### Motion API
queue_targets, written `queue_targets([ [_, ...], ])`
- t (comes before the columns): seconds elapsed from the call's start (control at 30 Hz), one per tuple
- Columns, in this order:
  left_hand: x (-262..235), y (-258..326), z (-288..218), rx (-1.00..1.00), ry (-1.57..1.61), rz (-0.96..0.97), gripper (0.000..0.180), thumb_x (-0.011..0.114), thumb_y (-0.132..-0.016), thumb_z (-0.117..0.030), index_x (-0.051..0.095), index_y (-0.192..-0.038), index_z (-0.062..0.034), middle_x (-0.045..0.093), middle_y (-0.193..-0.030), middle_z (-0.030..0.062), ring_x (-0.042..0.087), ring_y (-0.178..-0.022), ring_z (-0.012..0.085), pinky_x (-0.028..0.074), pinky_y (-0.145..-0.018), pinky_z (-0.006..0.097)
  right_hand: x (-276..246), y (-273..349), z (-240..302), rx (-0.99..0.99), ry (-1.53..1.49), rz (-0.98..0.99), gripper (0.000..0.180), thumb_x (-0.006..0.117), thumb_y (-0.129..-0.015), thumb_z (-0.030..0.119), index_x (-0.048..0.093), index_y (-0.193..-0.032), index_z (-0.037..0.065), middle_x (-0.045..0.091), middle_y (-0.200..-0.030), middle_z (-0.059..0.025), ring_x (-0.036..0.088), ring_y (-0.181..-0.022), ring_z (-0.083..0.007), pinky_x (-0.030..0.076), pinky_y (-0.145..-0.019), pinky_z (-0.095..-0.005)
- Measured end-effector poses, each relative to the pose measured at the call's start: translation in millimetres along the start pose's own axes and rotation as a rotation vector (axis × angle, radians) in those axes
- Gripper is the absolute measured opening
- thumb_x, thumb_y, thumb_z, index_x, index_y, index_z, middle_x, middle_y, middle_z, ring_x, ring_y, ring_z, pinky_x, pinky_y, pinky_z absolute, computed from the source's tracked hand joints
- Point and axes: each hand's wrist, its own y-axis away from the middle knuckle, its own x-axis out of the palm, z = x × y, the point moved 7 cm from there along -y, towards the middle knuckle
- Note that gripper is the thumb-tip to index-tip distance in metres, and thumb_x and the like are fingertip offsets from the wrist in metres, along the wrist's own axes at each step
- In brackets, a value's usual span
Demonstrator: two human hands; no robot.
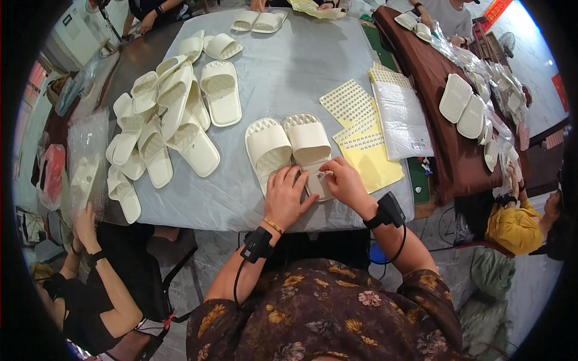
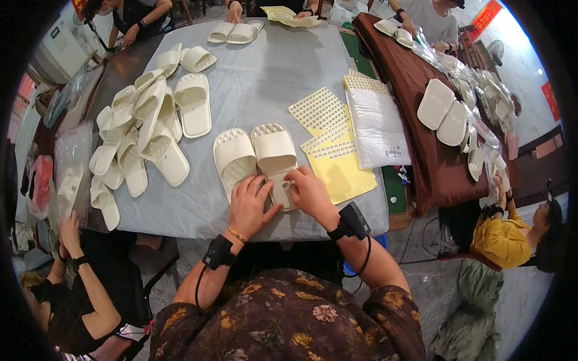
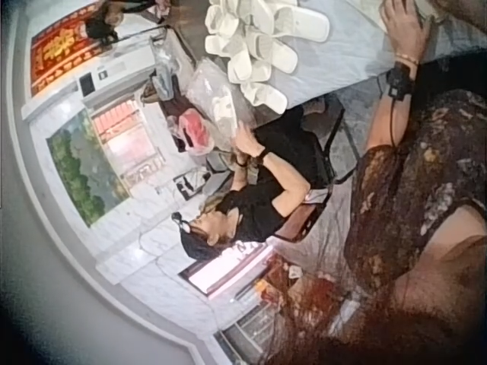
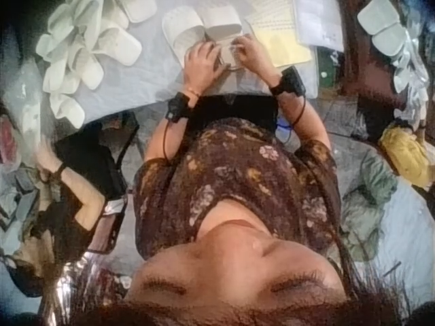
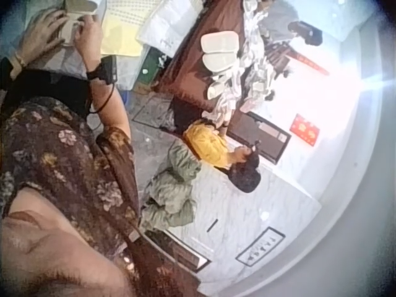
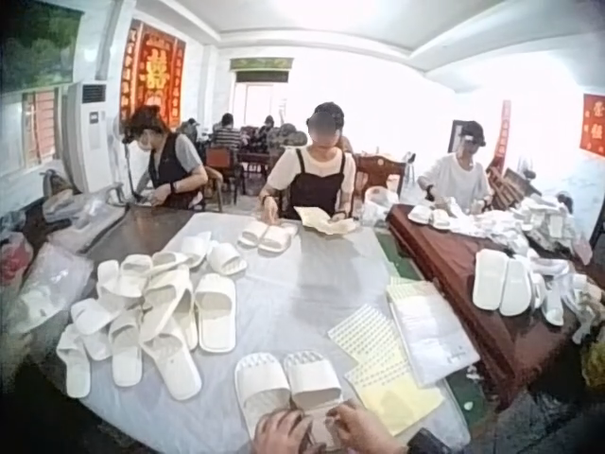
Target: Applying labels to white slippers and organizing them for packaging in a factory environment.
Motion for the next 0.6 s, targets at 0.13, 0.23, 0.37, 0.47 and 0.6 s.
queue_targets([
  [0.13,0.7,0.0,0.8,-0.006,-0.006,0.014,0.055,0.071,-0.080,-0.041,0.061,-0.123,-0.0083,0.056,-0.128,0.0121,0.047,-0.123,0.0312,0.033,-0.105,0.046,-0.8,-6.9,9.3,-0.123,0.157,0.001,0.010,0.061,-0.083,0.008,0.065,-0.092,0.007,0.061,-0.093,-0.0126,0.063,-0.084,-0.0360,0.052,-0.073,-0.0437],
  [0.23,-0.2,-1.2,0.0,-0.003,-0.002,0.015,0.055,0.072,-0.080,-0.040,0.061,-0.123,-0.0088,0.056,-0.128,0.0116,0.047,-0.124,0.0307,0.033,-0.105,0.046,4.2,-11.7,11.4,-0.188,0.273,0.060,0.008,0.061,-0.083,0.010,0.065,-0.090,0.007,0.061,-0.091,-0.0111,0.064,-0.083,-0.0343,0.053,-0.071,-0.0434],
  [0.37,-0.1,-1.5,0.3,-0.015,0.012,0.023,0.054,0.073,-0.079,-0.039,0.061,-0.123,-0.0093,0.056,-0.127,0.0114,0.047,-0.123,0.0306,0.033,-0.106,0.046,9.4,-15.8,20.7,-0.262,0.443,0.173,0.006,0.060,-0.081,0.008,0.062,-0.085,0.005,0.061,-0.088,-0.0112,0.066,-0.083,-0.0310,0.054,-0.069,-0.0404],
  [0.47,-0.1,-1.9,1.0,-0.015,0.015,0.008,0.054,0.073,-0.078,-0.038,0.062,-0.122,-0.0095,0.056,-0.127,0.0113,0.047,-0.123,0.0307,0.032,-0.106,0.046,16.1,-21.1,26.2,-0.330,0.556,0.245,0.005,0.058,-0.082,0.008,0.060,-0.084,0.003,0.061,-0.088,-0.0124,0.066,-0.081,-0.0302,0.055,-0.067,-0.0388],
  [0.6,2.1,0.2,2.9,-0.022,0.006,0.011,0.054,0.073,-0.079,-0.039,0.062,-0.122,-0.0092,0.056,-0.127,0.0113,0.047,-0.124,0.0308,0.032,-0.106,0.046,24.6,-27.3,23.9,-0.306,0.592,0.328,0.008,0.058,-0.082,0.009,0.059,-0.086,0.002,0.061,-0.090,-0.0136,0.066,-0.082,-0.0310,0.055,-0.068,-0.0402],
])
